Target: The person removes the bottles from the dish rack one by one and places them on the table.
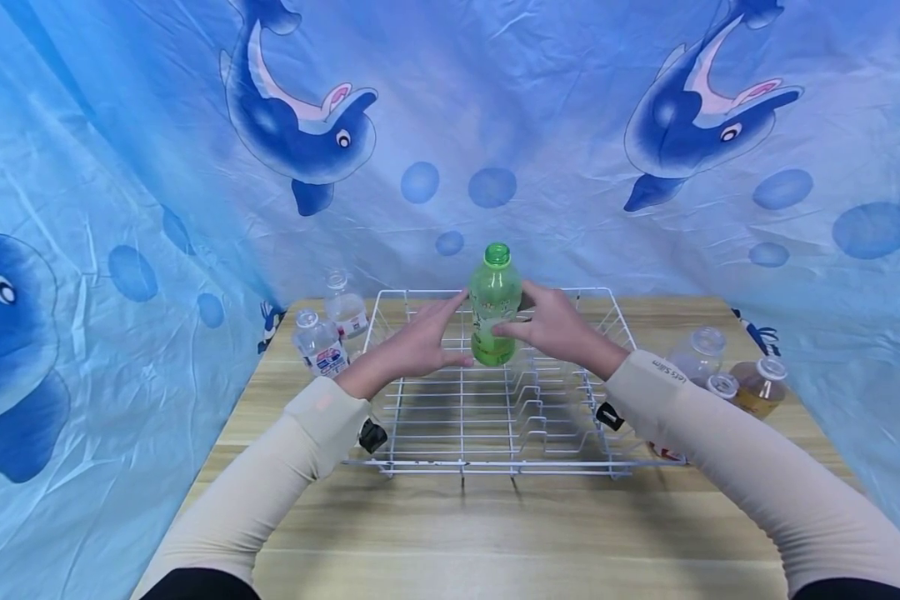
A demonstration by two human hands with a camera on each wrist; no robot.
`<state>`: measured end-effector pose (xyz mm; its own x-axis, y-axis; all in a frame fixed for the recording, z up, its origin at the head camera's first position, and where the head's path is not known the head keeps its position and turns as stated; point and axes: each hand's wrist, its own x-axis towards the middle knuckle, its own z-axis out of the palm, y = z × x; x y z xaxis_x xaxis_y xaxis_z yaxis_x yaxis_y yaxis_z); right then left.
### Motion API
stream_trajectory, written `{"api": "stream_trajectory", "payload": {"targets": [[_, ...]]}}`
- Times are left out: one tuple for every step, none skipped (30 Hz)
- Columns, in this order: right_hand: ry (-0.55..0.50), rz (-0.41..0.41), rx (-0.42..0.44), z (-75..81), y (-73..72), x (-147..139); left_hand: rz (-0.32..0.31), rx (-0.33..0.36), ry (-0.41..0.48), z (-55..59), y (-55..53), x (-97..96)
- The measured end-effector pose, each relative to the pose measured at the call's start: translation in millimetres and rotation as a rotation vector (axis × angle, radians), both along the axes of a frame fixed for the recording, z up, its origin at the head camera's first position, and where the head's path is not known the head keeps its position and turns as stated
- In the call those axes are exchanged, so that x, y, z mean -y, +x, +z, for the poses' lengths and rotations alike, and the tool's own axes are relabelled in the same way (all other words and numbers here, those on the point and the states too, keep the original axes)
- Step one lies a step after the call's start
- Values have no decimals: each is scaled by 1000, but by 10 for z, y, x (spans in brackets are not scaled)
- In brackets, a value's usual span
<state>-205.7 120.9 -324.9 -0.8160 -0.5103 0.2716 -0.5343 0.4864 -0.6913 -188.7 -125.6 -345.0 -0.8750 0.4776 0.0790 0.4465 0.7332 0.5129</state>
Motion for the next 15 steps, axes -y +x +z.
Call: {"api": "stream_trajectory", "payload": {"targets": [[-2, -4, -2, -3, -1, -3, 2, 8, 4, 2, 0, -2], [-4, -6, -2, -7, -2, -3, 4, 14, 6, 4, 1, -3], [-4, -10, 1, -10, -2, -5, 3, 18, 8, 3, -2, -3], [-6, -14, 6, -13, -2, -5, 2, 23, 11, 3, -5, -3], [-11, -15, 18, -15, -1, -6, 2, 31, 18, 5, -4, -3], [-18, -19, 33, -17, 1, -7, 2, 39, 26, 7, -3, -2], [-26, -22, 48, -19, 2, -8, 1, 50, 38, 9, -1, -3], [-33, -26, 64, -21, 3, -8, 0, 60, 51, 8, 0, -3], [-41, -28, 78, -22, 5, -8, -4, 71, 66, 6, -1, -4], [-49, -30, 90, -23, 6, -8, -5, 83, 81, 6, 2, -7], [-55, -31, 99, -25, 5, -8, -6, 93, 95, 3, 5, -8], [-56, -32, 101, -29, 3, -7, -7, 98, 105, -2, 3, -9], [-56, -31, 102, -31, 1, -6, -7, 102, 113, -8, 1, -10], [-55, -29, 102, -33, 0, -6, -6, 102, 117, -14, -1, -11], [-53, -28, 100, -34, -2, -5, -8, 105, 123, -19, -4, -13]]}}
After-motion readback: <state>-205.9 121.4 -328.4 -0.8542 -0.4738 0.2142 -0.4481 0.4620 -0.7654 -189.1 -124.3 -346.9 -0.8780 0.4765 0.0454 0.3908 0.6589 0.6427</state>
